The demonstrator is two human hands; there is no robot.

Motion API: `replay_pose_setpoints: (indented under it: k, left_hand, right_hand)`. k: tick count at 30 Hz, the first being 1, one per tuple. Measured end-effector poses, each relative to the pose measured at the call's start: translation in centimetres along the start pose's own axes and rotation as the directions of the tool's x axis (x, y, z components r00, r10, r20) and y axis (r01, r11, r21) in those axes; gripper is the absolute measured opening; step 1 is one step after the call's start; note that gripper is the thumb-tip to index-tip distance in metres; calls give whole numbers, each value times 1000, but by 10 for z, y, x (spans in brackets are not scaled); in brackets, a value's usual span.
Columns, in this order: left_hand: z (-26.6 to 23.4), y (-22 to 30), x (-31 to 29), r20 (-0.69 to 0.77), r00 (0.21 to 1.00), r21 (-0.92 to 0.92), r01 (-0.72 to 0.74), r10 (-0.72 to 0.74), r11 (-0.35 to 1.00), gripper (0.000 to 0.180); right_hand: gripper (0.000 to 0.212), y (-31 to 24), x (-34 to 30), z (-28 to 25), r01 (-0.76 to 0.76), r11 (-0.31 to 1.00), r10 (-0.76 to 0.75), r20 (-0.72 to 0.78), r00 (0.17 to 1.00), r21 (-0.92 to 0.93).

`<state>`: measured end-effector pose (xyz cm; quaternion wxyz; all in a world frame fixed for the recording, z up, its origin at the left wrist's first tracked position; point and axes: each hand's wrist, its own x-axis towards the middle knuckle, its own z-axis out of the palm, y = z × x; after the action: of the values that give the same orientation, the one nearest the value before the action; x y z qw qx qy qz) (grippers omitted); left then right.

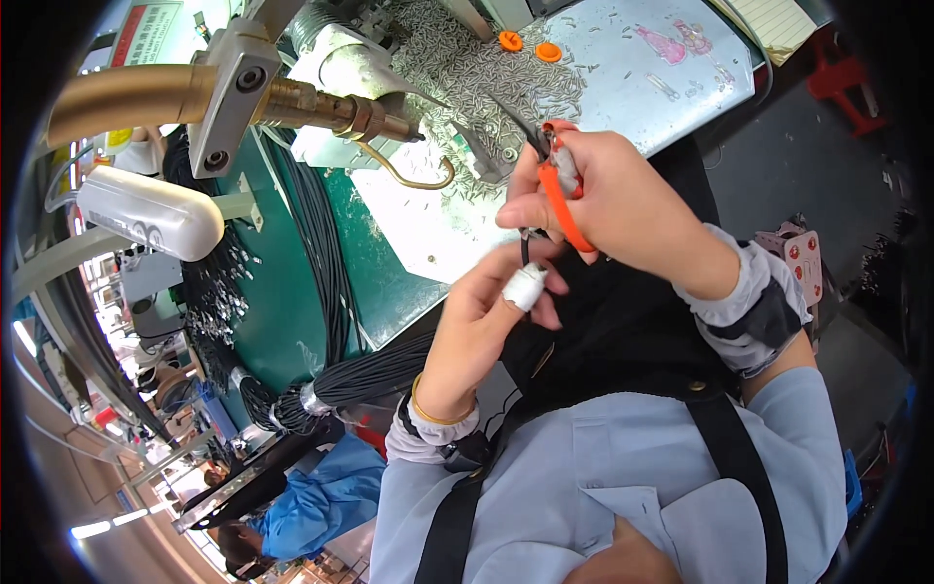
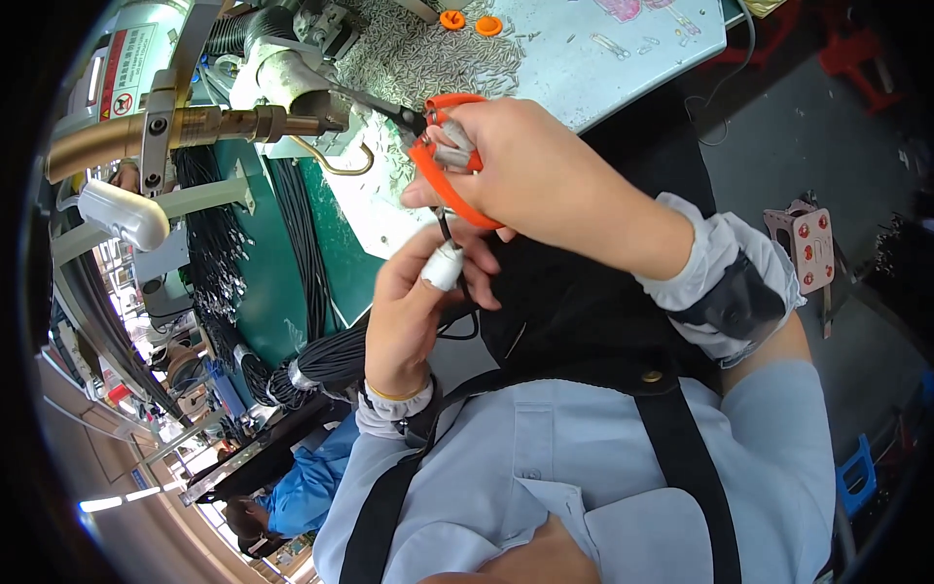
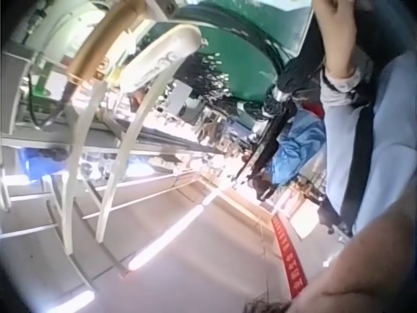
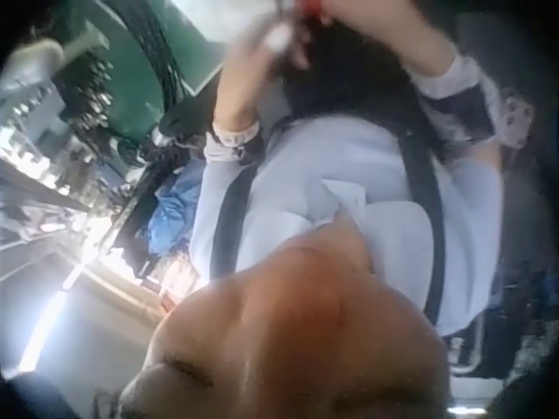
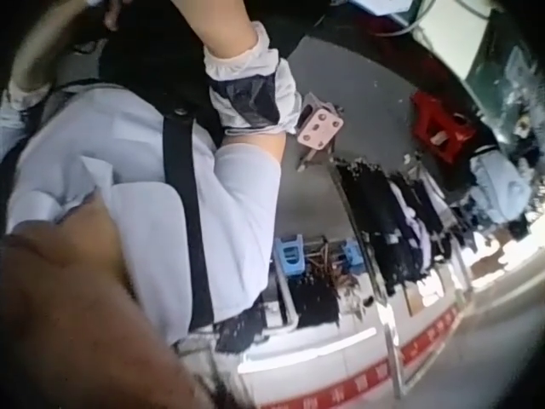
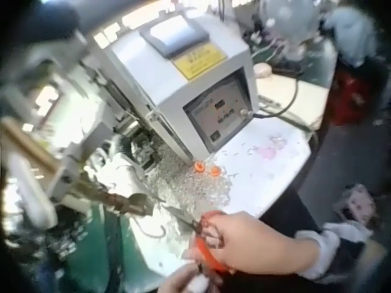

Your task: Assembling and processing components of wire harnesses using a cutting tool and an industrial machine.

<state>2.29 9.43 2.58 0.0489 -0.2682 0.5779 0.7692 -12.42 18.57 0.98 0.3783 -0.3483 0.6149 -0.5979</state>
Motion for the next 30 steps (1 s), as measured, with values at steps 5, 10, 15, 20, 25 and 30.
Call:
replay_pose_setpoints:
  k: [5, 10, 15, 20, 25, 30]
  left_hand:
    - [1, -5, 5, -147, 979, 53, -136, 143, 989, 23]
    - [-11, 5, 0, -43, 998, -326, -56, 45, 944, 22]
    - [-17, 7, -1, 80, 996, -392, 2, 32, 920, 22]
    - [-18, 7, -5, -143, 986, -21, -85, 81, 996, 18]
    - [-8, -2, -2, -258, 916, 155, -274, 306, 949, 17]
    - [-5, -3, -2, -288, 929, 0, -245, 234, 970, 21]
  right_hand:
    - [18, 24, -10, 12, 369, 678, -568, -134, 812, -636]
    - [18, 23, -11, 6, 442, 233, -839, 50, 541, -866]
    - [18, 25, -21, 4, 524, 119, -828, 207, 521, -843]
    - [16, 39, -17, 5, 647, 502, -744, 94, 661, -573]
    - [20, 33, -19, 3, 622, 654, -637, 129, 760, -431]
    - [19, 34, -24, 9, 537, 749, -581, 3, 814, -387]
